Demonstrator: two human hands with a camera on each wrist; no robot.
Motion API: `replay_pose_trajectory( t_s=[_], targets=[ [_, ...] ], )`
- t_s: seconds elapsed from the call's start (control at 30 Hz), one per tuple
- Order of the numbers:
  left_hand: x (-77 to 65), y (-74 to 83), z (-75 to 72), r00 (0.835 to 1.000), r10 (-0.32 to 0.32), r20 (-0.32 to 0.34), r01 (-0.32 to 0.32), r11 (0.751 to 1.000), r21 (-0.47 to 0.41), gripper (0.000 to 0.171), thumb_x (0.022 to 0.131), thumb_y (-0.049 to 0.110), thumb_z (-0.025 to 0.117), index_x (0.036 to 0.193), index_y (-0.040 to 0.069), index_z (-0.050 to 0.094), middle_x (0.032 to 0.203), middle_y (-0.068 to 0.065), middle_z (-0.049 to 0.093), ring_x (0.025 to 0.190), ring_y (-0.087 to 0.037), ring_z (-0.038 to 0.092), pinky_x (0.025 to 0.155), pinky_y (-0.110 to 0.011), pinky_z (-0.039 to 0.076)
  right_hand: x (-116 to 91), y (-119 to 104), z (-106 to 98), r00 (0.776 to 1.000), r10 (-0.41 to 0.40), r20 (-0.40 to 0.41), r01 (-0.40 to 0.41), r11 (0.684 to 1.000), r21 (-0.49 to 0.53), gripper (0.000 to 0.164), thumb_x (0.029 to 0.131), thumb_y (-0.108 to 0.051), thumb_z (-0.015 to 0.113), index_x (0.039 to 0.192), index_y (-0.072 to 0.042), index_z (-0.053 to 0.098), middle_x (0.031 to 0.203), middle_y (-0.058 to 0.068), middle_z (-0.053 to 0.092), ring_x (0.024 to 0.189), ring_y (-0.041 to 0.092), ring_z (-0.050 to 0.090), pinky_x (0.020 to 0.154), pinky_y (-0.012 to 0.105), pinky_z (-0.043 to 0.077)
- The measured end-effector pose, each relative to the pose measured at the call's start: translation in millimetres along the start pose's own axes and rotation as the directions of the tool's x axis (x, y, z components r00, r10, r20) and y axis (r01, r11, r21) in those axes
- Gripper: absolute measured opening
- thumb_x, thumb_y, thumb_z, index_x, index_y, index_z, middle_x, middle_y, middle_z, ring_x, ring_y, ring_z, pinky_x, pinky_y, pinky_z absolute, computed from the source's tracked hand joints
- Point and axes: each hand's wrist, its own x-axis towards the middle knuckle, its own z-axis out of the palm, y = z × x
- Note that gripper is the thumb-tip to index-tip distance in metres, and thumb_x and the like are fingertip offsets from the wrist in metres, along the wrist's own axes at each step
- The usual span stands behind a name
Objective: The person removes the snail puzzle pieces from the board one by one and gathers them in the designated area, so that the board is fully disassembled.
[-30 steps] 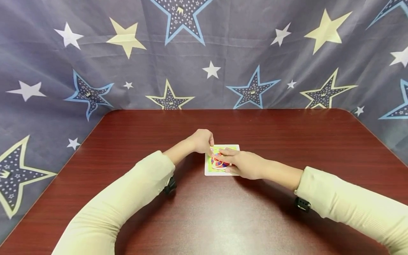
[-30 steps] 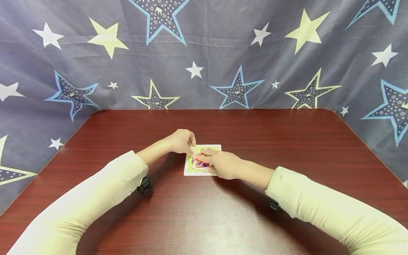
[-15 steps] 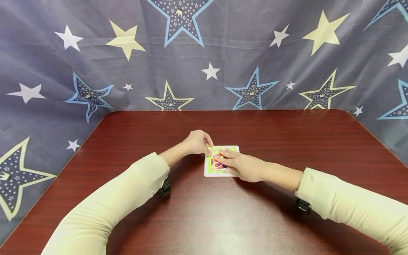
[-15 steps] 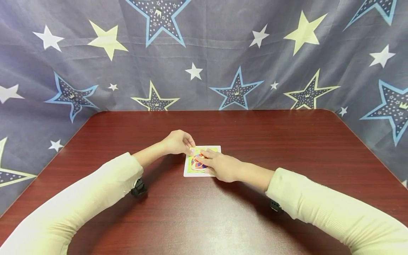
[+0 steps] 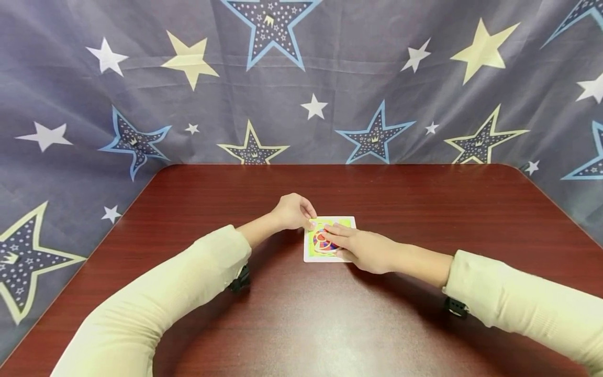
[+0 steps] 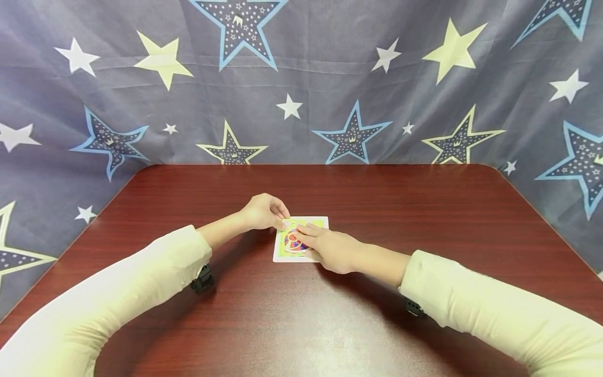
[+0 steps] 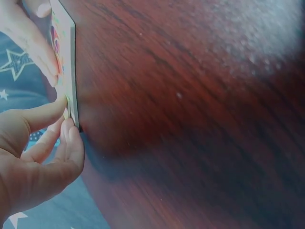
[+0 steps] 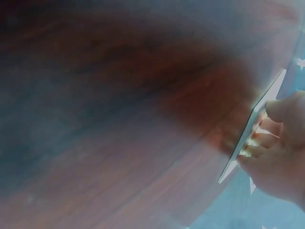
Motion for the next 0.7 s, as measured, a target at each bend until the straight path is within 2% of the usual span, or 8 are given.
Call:
replay_pose_trajectory(
  t_s=[0.13, 0.4, 0.53, 0.7],
  targets=[
    [3.2, 3.5, -0.6, 1.0, -0.001, 0.012, 0.0, 1.0, 0.022, 0.017, 0.073, 0.012, 0.082, 0.088, 0.008, 0.075, 0.083, -0.005, 0.073, 0.071, -0.009, 0.06, 0.063, -0.016, 0.043, -4, 1, -1, 1.0, -0.007, -0.009, 0.007, 1.0, -0.006, 0.052, 0.097, -0.016, 0.055, 0.145, -0.007, 0.041, 0.152, 0.011, 0.04, 0.141, 0.028, 0.039, 0.106, 0.041, 0.043],
    [4.1, 10.7, -4.5, 0.999, -0.025, 0.039, 0.023, 0.998, 0.061, 0.015, 0.074, 0.012, 0.081, 0.087, 0.007, 0.075, 0.075, -0.002, 0.07, 0.061, -0.007, 0.057, 0.061, -0.016, 0.042, -6, 1, 1, 0.999, -0.038, -0.029, 0.038, 0.999, -0.018, 0.05, 0.097, -0.016, 0.053, 0.145, -0.005, 0.041, 0.152, 0.012, 0.04, 0.14, 0.029, 0.039, 0.108, 0.042, 0.041],
    [3.3, 12.5, -5.8, 0.998, -0.052, 0.042, 0.051, 0.998, 0.03, 0.014, 0.074, 0.01, 0.08, 0.088, 0.007, 0.076, 0.072, 0.0, 0.069, 0.061, -0.007, 0.057, 0.06, -0.016, 0.042, -5, 0, 2, 0.998, -0.045, -0.032, 0.044, 0.999, -0.02, 0.049, 0.098, -0.015, 0.053, 0.144, -0.005, 0.042, 0.152, 0.013, 0.041, 0.14, 0.03, 0.04, 0.109, 0.043, 0.04],
    [3.9, 7.9, -5.0, 0.99, -0.13, 0.056, 0.135, 0.985, -0.109, 0.016, 0.074, 0.005, 0.078, 0.09, 0.005, 0.076, 0.077, -0.001, 0.07, 0.062, -0.004, 0.058, 0.061, -0.014, 0.049, -4, 0, 3, 0.998, -0.061, -0.027, 0.06, 0.998, -0.028, 0.049, 0.098, -0.014, 0.053, 0.144, -0.003, 0.041, 0.152, 0.015, 0.04, 0.14, 0.031, 0.04, 0.109, 0.043, 0.04]
  ],
)
